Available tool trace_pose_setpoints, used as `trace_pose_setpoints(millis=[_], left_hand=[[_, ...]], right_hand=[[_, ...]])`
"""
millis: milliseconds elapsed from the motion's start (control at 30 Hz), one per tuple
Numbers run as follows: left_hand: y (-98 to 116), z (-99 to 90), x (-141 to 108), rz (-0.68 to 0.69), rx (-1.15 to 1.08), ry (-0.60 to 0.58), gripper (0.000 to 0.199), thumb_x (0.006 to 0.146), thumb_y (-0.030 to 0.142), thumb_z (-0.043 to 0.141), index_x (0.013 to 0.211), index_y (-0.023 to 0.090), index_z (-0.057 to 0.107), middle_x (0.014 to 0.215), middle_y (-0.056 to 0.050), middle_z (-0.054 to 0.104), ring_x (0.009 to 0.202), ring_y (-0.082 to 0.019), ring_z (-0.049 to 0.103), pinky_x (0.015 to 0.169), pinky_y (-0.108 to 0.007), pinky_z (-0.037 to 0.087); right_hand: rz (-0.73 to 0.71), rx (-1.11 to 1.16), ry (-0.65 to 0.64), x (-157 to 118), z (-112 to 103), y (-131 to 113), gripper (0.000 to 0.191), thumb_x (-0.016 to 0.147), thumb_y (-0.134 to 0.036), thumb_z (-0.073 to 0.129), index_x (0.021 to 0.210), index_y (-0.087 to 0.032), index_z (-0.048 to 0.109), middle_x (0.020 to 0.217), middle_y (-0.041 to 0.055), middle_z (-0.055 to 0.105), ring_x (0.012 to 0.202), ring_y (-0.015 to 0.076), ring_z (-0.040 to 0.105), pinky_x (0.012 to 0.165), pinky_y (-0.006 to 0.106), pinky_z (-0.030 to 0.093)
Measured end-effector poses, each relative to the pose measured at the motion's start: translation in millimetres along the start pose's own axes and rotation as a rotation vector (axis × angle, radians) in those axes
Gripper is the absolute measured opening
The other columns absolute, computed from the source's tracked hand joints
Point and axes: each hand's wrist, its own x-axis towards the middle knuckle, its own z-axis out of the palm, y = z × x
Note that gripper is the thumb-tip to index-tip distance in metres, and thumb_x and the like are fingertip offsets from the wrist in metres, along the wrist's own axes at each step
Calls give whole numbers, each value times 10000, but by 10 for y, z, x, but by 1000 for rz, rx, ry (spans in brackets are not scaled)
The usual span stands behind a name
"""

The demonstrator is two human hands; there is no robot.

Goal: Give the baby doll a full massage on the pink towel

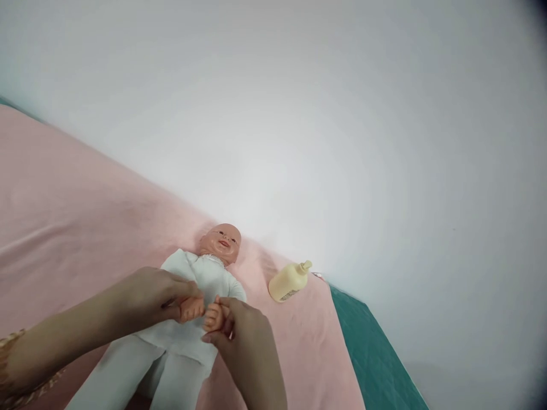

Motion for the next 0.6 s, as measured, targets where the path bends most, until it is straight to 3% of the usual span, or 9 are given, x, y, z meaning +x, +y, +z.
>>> trace_pose_setpoints(millis=[200,400,500,600], left_hand=[[53,9,4,-26,34,-87,224,676,21,496,705,199,629,709,28,679,625,-151,587,548,-272,288],[74,22,12,1,-23,-86,228,667,7,503,673,197,629,718,43,691,622,-135,586,557,-269,298],[89,-140,-35,-39,-28,-80,220,713,76,511,740,209,684,688,36,659,604,-131,551,563,-259,293],[41,-439,-174,-232,2,63,324,754,198,567,1014,277,742,602,54,565,565,-127,490,559,-235,280]], right_hand=[[54,-140,-51,44,133,-133,374,709,-192,823,1052,-224,680,937,33,751,849,252,676,597,274,292],[70,-168,-71,44,135,-142,406,689,-194,830,1057,-209,657,933,42,750,850,267,682,583,275,273],[51,-101,-51,28,76,-87,411,690,-174,813,1069,-234,667,877,9,734,802,223,666,596,262,315],[60,-8,-7,-5,-56,11,416,695,-142,771,1080,-269,679,779,-30,688,710,171,621,614,247,363]])
